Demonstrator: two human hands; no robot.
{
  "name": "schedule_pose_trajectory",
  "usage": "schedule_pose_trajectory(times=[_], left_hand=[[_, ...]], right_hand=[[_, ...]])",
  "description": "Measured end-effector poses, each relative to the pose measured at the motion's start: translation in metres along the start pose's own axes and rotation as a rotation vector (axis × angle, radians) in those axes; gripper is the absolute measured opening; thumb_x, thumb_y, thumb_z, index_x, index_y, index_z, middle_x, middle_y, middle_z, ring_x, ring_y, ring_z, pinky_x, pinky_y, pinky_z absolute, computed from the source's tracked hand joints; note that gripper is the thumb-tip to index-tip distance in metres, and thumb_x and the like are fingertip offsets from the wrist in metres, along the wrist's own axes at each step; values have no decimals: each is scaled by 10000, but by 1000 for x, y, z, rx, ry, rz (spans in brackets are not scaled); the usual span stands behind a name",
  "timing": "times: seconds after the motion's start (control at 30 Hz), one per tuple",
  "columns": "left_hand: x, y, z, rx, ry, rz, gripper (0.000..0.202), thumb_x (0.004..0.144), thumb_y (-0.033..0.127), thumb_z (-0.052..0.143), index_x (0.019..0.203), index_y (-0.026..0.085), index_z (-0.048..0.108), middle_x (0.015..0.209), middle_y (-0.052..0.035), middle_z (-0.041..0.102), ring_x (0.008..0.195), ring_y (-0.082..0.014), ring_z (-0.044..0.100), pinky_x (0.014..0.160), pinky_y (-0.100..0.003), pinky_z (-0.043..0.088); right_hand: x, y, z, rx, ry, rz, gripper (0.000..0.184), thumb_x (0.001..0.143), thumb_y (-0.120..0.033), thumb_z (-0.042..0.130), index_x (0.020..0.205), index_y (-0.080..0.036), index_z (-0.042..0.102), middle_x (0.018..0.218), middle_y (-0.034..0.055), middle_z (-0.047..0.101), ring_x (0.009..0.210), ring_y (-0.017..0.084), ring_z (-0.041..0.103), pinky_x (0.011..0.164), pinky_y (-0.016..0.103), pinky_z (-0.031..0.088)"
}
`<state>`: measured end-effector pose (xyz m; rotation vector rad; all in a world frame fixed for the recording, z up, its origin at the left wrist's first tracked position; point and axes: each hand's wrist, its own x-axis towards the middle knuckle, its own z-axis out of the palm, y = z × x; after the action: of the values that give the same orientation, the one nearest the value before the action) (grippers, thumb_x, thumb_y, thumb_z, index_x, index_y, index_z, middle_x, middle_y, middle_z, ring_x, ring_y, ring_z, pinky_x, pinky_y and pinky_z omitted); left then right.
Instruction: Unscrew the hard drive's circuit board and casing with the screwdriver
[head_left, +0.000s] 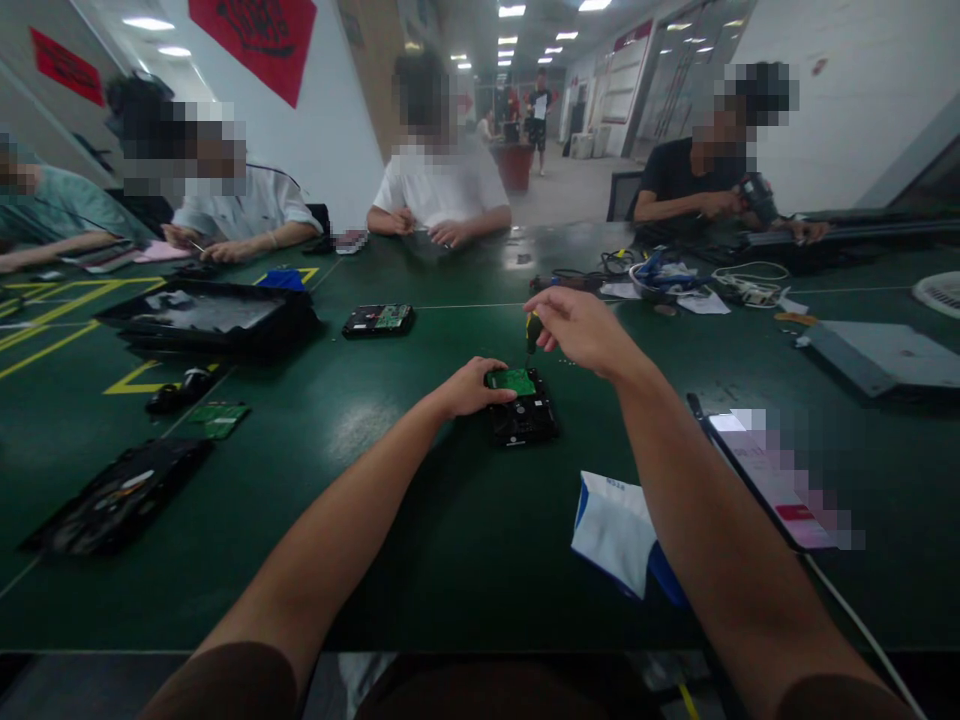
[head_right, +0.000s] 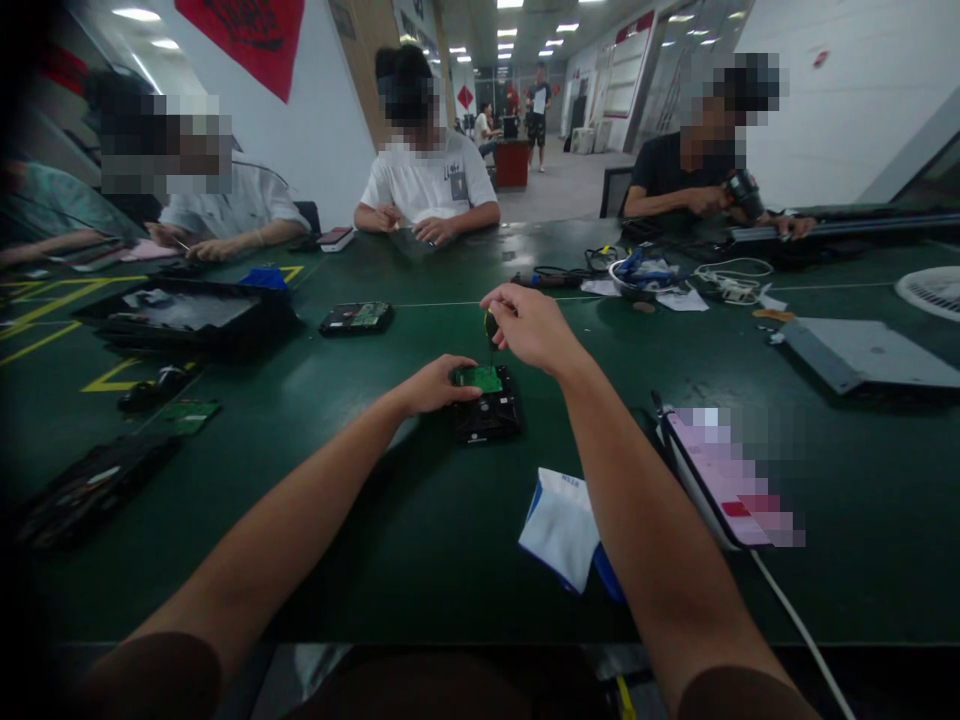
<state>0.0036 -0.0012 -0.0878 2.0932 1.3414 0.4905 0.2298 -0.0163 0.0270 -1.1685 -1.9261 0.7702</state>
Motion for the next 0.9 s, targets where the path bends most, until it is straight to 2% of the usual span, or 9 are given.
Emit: schedule_pose_trajectory(times=[0.23,0.37,0.5,0.57,0.73,0.83,0.9], left_hand=[[-1,2,-1,-3,-5,-11,777,798,573,751,1433,166,564,1370,-157,561,1078,-286,624,934,-411,511],[-2,3,-1,8,-9,-5,783,800,563,751,1441,159,555,1380,-160,564,1076,-284,625,937,-410,507],[-2,4,-1,12,2,2,767,805,559,748,1435,163,561,1368,-152,573,1104,-285,619,961,-401,502],[-2,3,-1,18,0,0,765,803,565,748,1432,170,565,1370,-148,574,1116,-286,617,970,-402,500],[0,1,-1,25,-1,0,761,798,570,750,1425,178,574,1378,-149,572,1147,-297,609,986,-413,497],[1,1,-1,19,-4,-1,773,795,577,749,1429,174,570,1379,-153,570,1120,-291,619,956,-407,510],[1,1,0,19,-7,0,778,791,572,756,1432,175,565,1373,-148,577,1100,-283,624,946,-405,512]], right_hand=[[-1,-3,-3,-124,114,13,178,902,-367,639,911,-196,688,903,74,729,714,177,638,667,340,484],[-2,-3,-2,-71,74,7,191,933,-382,605,954,-205,672,930,66,734,634,145,628,639,327,487],[-1,-1,0,35,16,22,235,990,-379,518,1054,-202,658,827,53,715,648,153,652,631,313,506],[0,0,0,35,11,20,243,989,-364,513,1095,-206,664,838,55,717,672,161,657,641,319,511],[0,-1,-2,-104,110,11,159,891,-364,649,898,-213,699,913,75,730,802,205,654,688,347,501],[-1,-2,-1,-105,139,44,147,879,-348,655,883,-204,691,908,79,727,723,187,646,652,350,489],[-2,-2,0,-67,105,24,175,909,-369,628,917,-204,684,917,71,728,646,156,631,626,342,483]])
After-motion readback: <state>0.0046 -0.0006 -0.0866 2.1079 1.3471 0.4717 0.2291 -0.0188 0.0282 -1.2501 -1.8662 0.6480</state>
